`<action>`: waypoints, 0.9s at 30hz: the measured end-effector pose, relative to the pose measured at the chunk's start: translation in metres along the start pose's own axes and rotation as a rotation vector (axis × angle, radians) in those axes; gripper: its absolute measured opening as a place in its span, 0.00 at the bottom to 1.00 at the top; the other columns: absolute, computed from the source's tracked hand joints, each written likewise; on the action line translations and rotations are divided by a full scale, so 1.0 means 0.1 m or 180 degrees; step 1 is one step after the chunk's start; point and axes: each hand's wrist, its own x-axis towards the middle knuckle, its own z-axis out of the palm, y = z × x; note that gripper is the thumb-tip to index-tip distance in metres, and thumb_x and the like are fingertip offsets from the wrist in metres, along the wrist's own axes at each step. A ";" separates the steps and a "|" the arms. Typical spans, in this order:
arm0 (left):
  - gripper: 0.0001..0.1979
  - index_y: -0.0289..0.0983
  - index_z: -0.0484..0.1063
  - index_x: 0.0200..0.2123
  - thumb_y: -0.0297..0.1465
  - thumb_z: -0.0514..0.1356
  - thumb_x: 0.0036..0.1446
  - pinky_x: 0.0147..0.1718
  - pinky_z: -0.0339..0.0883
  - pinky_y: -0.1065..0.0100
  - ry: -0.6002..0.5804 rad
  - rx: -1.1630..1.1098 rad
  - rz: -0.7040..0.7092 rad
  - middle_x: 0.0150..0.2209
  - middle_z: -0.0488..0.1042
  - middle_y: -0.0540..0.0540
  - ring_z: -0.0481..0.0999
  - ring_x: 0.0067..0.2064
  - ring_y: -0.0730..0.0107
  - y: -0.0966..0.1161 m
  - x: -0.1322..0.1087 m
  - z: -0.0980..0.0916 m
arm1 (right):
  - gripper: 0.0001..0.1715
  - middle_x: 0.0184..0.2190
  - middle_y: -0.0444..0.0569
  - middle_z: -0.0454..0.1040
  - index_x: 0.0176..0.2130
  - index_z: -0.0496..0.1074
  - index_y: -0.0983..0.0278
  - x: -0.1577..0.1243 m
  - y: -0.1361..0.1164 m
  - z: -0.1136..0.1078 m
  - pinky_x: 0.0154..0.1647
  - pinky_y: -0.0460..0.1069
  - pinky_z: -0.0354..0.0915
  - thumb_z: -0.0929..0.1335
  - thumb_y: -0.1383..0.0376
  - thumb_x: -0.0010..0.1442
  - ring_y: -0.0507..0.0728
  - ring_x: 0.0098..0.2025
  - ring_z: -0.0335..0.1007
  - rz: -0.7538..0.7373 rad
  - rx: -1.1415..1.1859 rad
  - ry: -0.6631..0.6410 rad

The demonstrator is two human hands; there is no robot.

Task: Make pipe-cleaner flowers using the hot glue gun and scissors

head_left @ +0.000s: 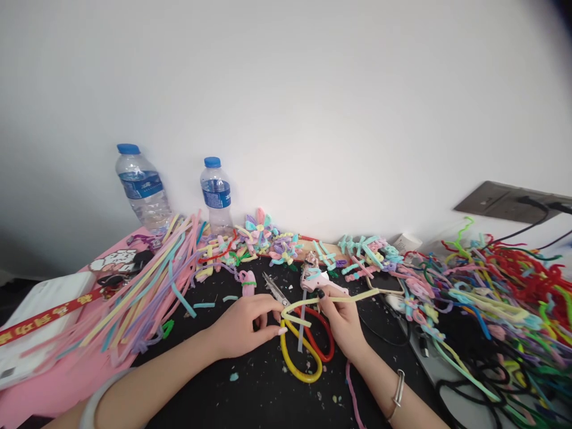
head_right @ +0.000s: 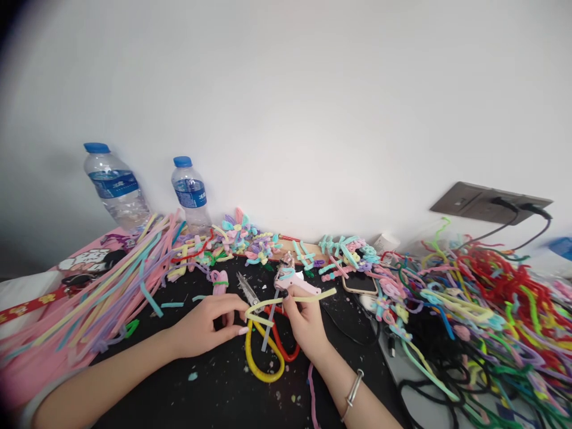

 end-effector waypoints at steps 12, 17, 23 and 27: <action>0.10 0.38 0.69 0.43 0.35 0.56 0.60 0.29 0.62 0.73 0.0297 0.1024 0.0681 0.33 0.74 0.48 0.72 0.29 0.73 -0.08 -0.01 0.01 | 0.20 0.18 0.40 0.56 0.21 0.59 0.63 -0.04 -0.02 0.07 0.25 0.46 0.51 0.59 0.62 0.63 0.51 0.23 0.52 -0.0102 -0.0257 -0.0143; 0.09 0.37 0.70 0.42 0.34 0.55 0.61 0.29 0.62 0.73 0.0393 0.1178 0.0760 0.32 0.74 0.49 0.73 0.30 0.72 -0.09 -0.01 0.02 | 0.19 0.18 0.40 0.55 0.21 0.58 0.63 -0.05 -0.02 0.09 0.23 0.45 0.49 0.59 0.63 0.63 0.50 0.22 0.50 -0.0085 -0.0247 -0.0163; 0.10 0.38 0.69 0.43 0.35 0.55 0.60 0.27 0.62 0.73 0.0442 0.1204 0.0829 0.32 0.75 0.49 0.73 0.29 0.73 -0.09 -0.01 0.02 | 0.19 0.18 0.39 0.54 0.21 0.58 0.63 -0.05 -0.03 0.10 0.22 0.45 0.48 0.59 0.63 0.63 0.50 0.22 0.49 -0.0057 -0.0202 -0.0130; 0.10 0.37 0.70 0.42 0.35 0.54 0.61 0.28 0.63 0.72 0.0515 0.1285 0.0823 0.31 0.75 0.48 0.74 0.30 0.71 -0.10 -0.02 0.02 | 0.19 0.19 0.40 0.53 0.21 0.57 0.63 -0.06 -0.03 0.09 0.22 0.46 0.48 0.59 0.61 0.63 0.50 0.22 0.48 -0.0003 -0.0162 -0.0200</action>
